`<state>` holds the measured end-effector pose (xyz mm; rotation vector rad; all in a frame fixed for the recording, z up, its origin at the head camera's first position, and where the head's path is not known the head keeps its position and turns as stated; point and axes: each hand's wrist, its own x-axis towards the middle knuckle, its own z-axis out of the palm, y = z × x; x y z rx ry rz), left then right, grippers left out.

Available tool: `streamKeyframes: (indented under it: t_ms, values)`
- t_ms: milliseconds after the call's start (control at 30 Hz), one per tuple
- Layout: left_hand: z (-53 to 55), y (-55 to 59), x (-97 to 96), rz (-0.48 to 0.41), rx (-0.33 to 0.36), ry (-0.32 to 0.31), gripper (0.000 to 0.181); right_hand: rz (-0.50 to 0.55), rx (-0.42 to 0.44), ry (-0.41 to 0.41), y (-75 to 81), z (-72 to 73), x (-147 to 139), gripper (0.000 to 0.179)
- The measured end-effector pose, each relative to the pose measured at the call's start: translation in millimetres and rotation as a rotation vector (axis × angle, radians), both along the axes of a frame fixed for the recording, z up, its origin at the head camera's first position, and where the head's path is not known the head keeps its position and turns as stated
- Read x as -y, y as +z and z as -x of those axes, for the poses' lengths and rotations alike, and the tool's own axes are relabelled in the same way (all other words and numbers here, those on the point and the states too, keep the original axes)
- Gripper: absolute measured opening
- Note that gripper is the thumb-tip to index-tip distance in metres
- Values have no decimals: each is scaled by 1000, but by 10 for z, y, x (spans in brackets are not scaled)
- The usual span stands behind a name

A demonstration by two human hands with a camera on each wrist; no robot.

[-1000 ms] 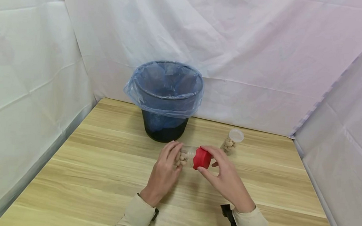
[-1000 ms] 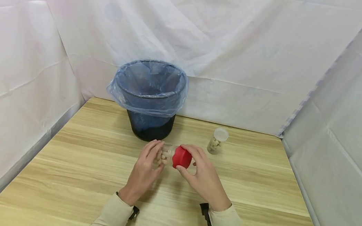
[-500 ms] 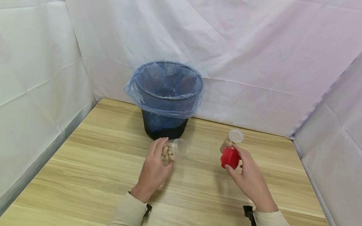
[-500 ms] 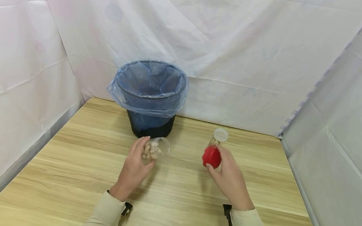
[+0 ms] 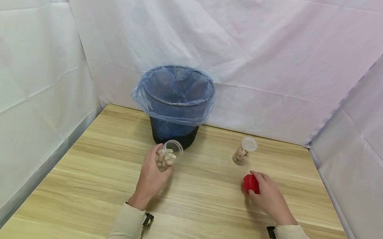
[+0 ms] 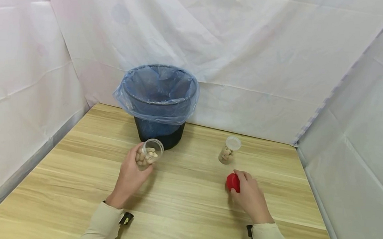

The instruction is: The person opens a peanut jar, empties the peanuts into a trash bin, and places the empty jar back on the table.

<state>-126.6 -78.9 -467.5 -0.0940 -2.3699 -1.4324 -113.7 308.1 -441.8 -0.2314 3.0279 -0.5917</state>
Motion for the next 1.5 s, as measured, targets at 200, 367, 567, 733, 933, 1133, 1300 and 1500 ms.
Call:
streamKeyframes:
  t_ms: [200,367,567,733,933,1133,1300,1500]
  values:
    - [6,-26,88,-16,18,37,82,-61,37,53,-118,33,-34,65]
    - [17,-43,149,-22,8,65,82,-87,52,57,-115,30,-30,66]
    - [71,-16,260,-47,-8,129,80,-79,37,95,30,37,-33,65]
    - [163,76,396,-81,-3,198,78,-99,-30,149,252,90,-3,62]
    - [265,218,591,-156,38,259,81,-115,-73,206,598,213,133,62]
    - [353,376,737,-221,19,286,78,-104,-98,242,912,461,305,62]
    - [462,547,790,-260,-11,331,79,-44,-110,252,1158,692,494,59]
    - [621,803,883,-273,-35,366,82,1,-164,224,1461,958,720,54]
